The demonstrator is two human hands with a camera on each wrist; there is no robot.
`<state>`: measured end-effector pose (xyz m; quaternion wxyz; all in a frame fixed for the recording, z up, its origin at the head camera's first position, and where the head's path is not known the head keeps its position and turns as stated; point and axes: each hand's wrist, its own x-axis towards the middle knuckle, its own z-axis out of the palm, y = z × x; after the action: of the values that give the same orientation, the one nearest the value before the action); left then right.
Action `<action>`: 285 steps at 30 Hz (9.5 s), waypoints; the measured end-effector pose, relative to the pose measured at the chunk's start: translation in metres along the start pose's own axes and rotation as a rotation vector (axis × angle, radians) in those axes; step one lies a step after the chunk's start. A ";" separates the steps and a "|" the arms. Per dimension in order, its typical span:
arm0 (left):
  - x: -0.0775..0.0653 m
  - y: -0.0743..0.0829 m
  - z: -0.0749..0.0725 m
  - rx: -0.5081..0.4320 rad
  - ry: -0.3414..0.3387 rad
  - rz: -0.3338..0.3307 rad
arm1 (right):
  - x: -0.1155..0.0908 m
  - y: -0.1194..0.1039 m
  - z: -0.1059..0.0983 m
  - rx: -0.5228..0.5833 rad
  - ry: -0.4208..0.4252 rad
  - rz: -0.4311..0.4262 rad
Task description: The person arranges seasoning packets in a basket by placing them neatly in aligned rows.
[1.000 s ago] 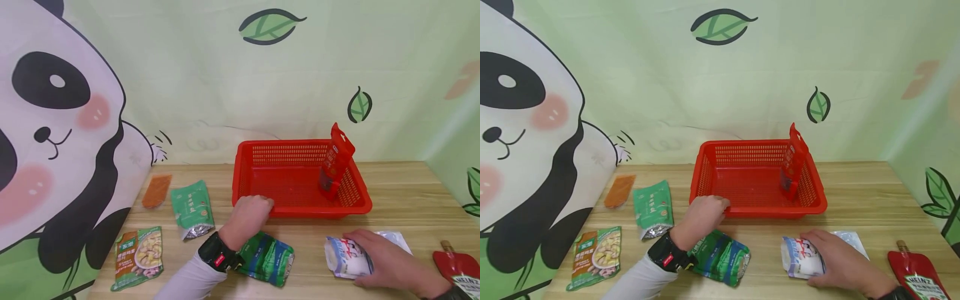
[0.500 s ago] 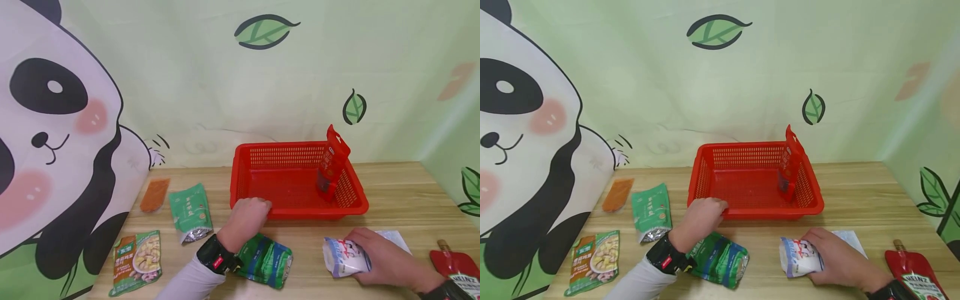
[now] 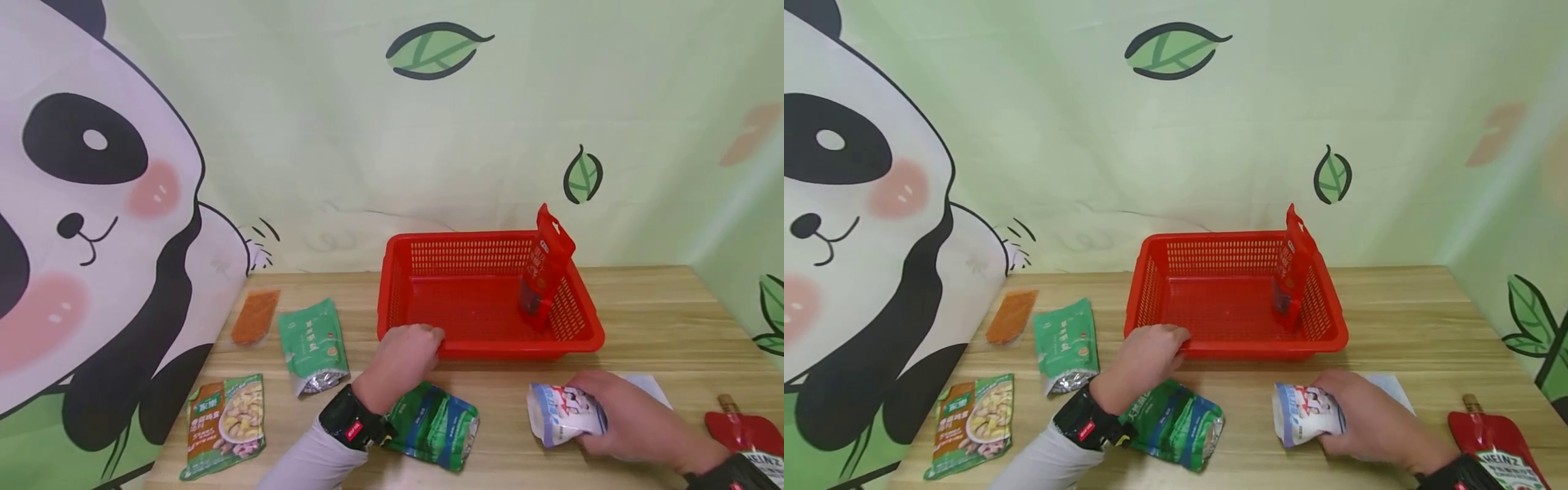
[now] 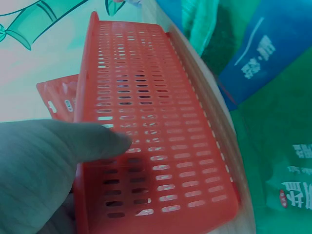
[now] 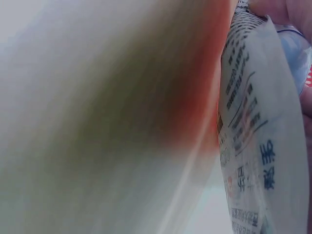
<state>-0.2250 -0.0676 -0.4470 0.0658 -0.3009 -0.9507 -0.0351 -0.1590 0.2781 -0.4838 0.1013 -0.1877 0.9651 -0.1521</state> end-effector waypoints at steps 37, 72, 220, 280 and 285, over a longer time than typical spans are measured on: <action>-0.030 0.027 -0.024 -0.718 0.106 0.129 | -0.001 -0.064 -0.085 -0.259 0.122 -0.294; -0.039 0.134 -0.003 -2.207 -0.023 -0.488 | -0.004 -0.096 -0.093 -0.268 0.114 -0.430; 0.007 0.013 -0.024 -0.104 -0.071 -0.051 | 0.152 -0.086 -0.096 0.209 0.246 0.394; 0.008 0.011 -0.022 -0.100 -0.076 -0.042 | 0.153 -0.070 -0.073 0.112 0.324 0.307; 0.008 0.011 -0.022 -0.094 -0.075 -0.051 | 0.151 -0.070 -0.074 0.128 0.334 0.296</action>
<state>-0.2228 -0.0560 -0.4233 0.0149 -0.2805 -0.9572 -0.0702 -0.2914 0.1760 -0.4126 -0.0269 -0.0096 0.9738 -0.2255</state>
